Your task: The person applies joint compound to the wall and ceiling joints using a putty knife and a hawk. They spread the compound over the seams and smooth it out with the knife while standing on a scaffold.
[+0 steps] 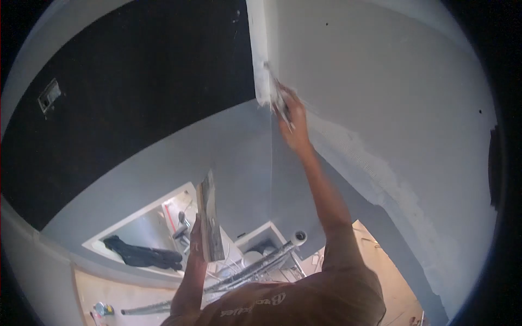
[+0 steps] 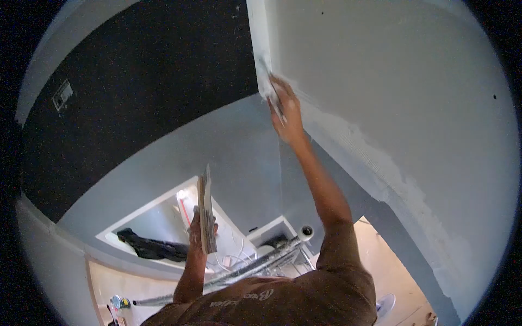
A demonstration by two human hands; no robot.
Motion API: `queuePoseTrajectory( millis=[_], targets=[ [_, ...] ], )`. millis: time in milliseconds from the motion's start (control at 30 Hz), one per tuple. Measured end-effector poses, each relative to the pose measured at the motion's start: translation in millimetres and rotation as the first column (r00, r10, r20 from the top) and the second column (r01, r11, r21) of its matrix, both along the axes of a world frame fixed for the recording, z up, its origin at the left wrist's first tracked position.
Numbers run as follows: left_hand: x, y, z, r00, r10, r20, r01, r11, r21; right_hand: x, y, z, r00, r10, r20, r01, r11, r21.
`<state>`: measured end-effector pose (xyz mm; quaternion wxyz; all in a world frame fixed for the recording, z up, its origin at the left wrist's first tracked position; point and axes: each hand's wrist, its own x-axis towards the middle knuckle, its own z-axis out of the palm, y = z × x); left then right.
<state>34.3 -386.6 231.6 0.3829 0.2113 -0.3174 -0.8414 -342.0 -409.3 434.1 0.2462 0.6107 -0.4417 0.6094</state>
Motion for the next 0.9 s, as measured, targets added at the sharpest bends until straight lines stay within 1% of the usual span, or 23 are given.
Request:
queuePoseTrajectory(
  millis=[33,67,133,167,200,233,267,300,367,400,433,467,533,600,633,667,733,767,833,867,900],
  targets=[
    [0.4,3.6,5.7,0.984,0.139,0.111,-0.144,0.989,0.041,-6.8,-21.6,29.3,0.997,-0.051,-0.054,0.048,0.998,-0.047],
    [3.5,6.5,5.1,0.936,0.271,0.225,-0.293,0.954,0.067,-13.8,-40.6,55.3,0.989,-0.103,-0.104,0.093,0.991,-0.093],
    [33.0,-9.8,-37.1,0.944,0.272,0.186,-0.285,0.958,0.043,-43.2,-95.6,101.6,0.956,-0.238,-0.172,0.209,0.963,-0.169],
    [44.7,-17.9,-52.9,0.95,0.274,0.152,-0.282,0.959,0.033,-51.5,-113.8,121.4,0.954,-0.245,-0.171,0.213,0.959,-0.186],
    [53.2,-13.7,-49.5,0.943,0.289,0.164,-0.293,0.956,-0.003,-56.9,-129.9,138.1,0.94,-0.295,-0.17,0.256,0.942,-0.216],
    [54.8,-10.2,-46.2,0.908,0.377,0.181,-0.366,0.926,-0.089,-62.2,-142.6,152.3,0.924,-0.343,-0.167,0.298,0.922,-0.246],
    [56.3,-6.8,-43.1,0.865,0.464,0.191,-0.435,0.883,-0.174,-66.6,-152.7,163.8,0.925,-0.345,-0.162,0.298,0.919,-0.257],
    [64.5,-4.1,-40.9,0.864,0.467,0.186,-0.437,0.881,-0.183,-70.1,-162.6,172.1,0.913,-0.371,-0.168,0.319,0.908,-0.273],
    [83.4,1.4,-39.4,0.857,0.45,0.251,-0.463,0.886,-0.006,-79.6,-183.0,187.4,0.904,-0.394,-0.169,0.336,0.896,-0.291],
    [90.5,4.0,-41.0,0.854,0.455,0.253,-0.467,0.884,-0.01,-85.9,-192.6,192.9,0.892,-0.421,-0.163,0.372,0.89,-0.264],
    [96.3,6.2,-42.8,0.887,0.428,0.174,-0.436,0.9,0.012,-85.5,-195.7,195.5,0.88,-0.449,-0.158,0.408,0.882,-0.234],
    [101.1,7.8,-45.6,0.913,0.397,0.095,-0.402,0.915,0.033,-85.1,-198.4,195.3,0.881,-0.446,-0.156,0.406,0.884,-0.232],
    [107.4,7.5,-49.5,0.897,0.421,0.132,-0.432,0.9,0.062,-84.6,-200.6,191.7,0.857,-0.493,-0.152,0.455,0.861,-0.228],
    [105.9,16.1,-45.6,0.895,0.435,0.1,-0.445,0.887,0.121,-79.4,-199.1,176.2,0.864,-0.483,-0.143,0.457,0.871,-0.179],
    [102.7,16.9,-50.3,0.816,0.542,0.199,-0.565,0.822,0.078,-76.5,-196.5,165.2,0.868,-0.478,-0.136,0.461,0.876,-0.141],
    [108.7,13.6,-61.0,0.815,0.54,0.212,-0.565,0.821,0.079,-75.1,-195.1,150.8,0.869,-0.478,-0.131,0.463,0.877,-0.129],
    [121.8,8.2,-84.1,0.9,0.436,0.019,-0.435,0.893,0.115,-76.1,-194.2,117.9,0.859,-0.483,-0.17,0.463,0.875,-0.144],
    [119.9,11.2,-81.5,0.9,0.434,0.026,-0.434,0.893,0.119,-76.4,-194.3,98.6,0.859,-0.483,-0.17,0.465,0.875,-0.136],
    [114.1,16.0,-76.3,0.876,0.472,0.102,-0.481,0.871,0.098,-74.4,-189.4,66.3,0.896,-0.422,-0.142,0.408,0.905,-0.117],
    [116.4,15.8,-80.3,0.876,0.471,0.107,-0.481,0.871,0.099,-70.9,-179.9,55.4,0.896,-0.422,-0.14,0.409,0.906,-0.113],
    [119.5,13.9,-86.0,0.896,0.439,0.065,-0.443,0.884,0.149,-67.7,-170.3,45.9,0.907,-0.397,-0.141,0.39,0.918,-0.071]
  ],
)
